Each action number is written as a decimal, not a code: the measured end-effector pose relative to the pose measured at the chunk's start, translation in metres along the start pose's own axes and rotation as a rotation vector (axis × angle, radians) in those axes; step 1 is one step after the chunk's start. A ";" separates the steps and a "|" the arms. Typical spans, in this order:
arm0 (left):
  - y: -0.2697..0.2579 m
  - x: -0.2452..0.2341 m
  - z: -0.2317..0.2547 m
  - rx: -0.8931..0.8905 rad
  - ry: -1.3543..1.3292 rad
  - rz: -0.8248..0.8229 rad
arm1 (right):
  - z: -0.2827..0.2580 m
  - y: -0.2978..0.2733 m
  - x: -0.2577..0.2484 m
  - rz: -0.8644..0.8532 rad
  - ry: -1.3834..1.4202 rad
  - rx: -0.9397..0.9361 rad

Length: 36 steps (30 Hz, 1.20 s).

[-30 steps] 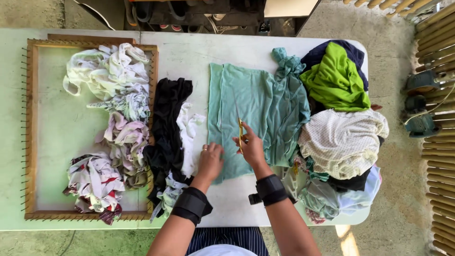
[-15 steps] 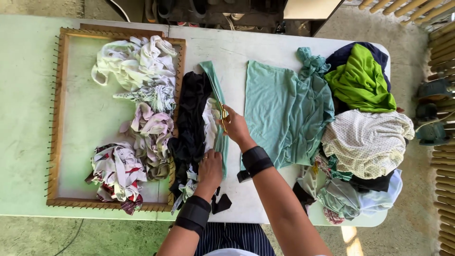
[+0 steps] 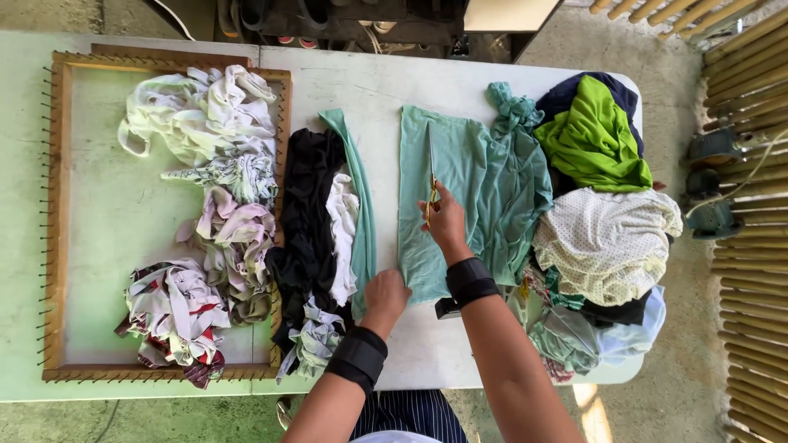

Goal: The person cuts a light blue garment into thin strips by holding it with one hand and snipping it with handheld scissors in the other, shifting the garment on a table as needed.

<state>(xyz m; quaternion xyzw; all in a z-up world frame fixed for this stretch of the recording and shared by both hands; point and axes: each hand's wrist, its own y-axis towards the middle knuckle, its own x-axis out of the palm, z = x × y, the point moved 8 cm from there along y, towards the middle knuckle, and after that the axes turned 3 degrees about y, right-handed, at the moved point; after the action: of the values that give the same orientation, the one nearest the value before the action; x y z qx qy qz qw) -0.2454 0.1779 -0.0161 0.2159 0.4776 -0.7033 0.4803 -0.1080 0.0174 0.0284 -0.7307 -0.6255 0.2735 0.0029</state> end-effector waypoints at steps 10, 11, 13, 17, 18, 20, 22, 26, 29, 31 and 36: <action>-0.002 -0.021 -0.024 0.147 -0.471 0.191 | -0.008 0.026 0.011 -0.034 0.085 -0.059; 0.000 -0.023 -0.024 0.131 -0.523 0.169 | -0.005 0.017 0.007 -0.033 0.124 -0.056; 0.001 -0.023 -0.026 0.120 -0.575 0.141 | 0.007 -0.006 -0.002 -0.024 0.162 -0.052; 0.004 -0.007 -0.038 0.129 -0.667 0.114 | 0.062 -0.059 -0.004 -0.035 0.273 0.029; 0.006 -0.003 -0.040 0.161 -0.659 0.126 | 0.079 -0.070 -0.002 -0.045 0.335 0.051; 0.004 -0.003 -0.038 0.174 -0.616 0.119 | 0.094 -0.097 -0.001 -0.059 0.399 0.072; 0.003 -0.001 -0.038 0.190 -0.572 0.107 | 0.105 -0.126 0.002 -0.068 0.464 0.093; 0.019 0.024 -0.051 0.181 -0.588 0.082 | 0.117 -0.180 0.007 -0.117 0.497 0.166; 0.022 0.027 -0.052 0.190 -0.617 0.094 | 0.135 -0.221 0.009 -0.144 0.492 0.231; 0.020 0.021 -0.049 0.196 -0.622 0.099 | 0.145 -0.248 0.009 -0.155 0.505 0.262; 0.019 0.017 -0.046 0.222 -0.572 0.103 | 0.142 -0.319 0.002 -0.234 0.502 0.337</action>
<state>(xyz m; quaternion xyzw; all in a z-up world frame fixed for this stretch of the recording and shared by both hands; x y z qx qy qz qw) -0.2431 0.2088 -0.0585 0.0843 0.2316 -0.7583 0.6035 -0.4558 0.0407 0.0171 -0.6878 -0.6309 0.1822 0.3094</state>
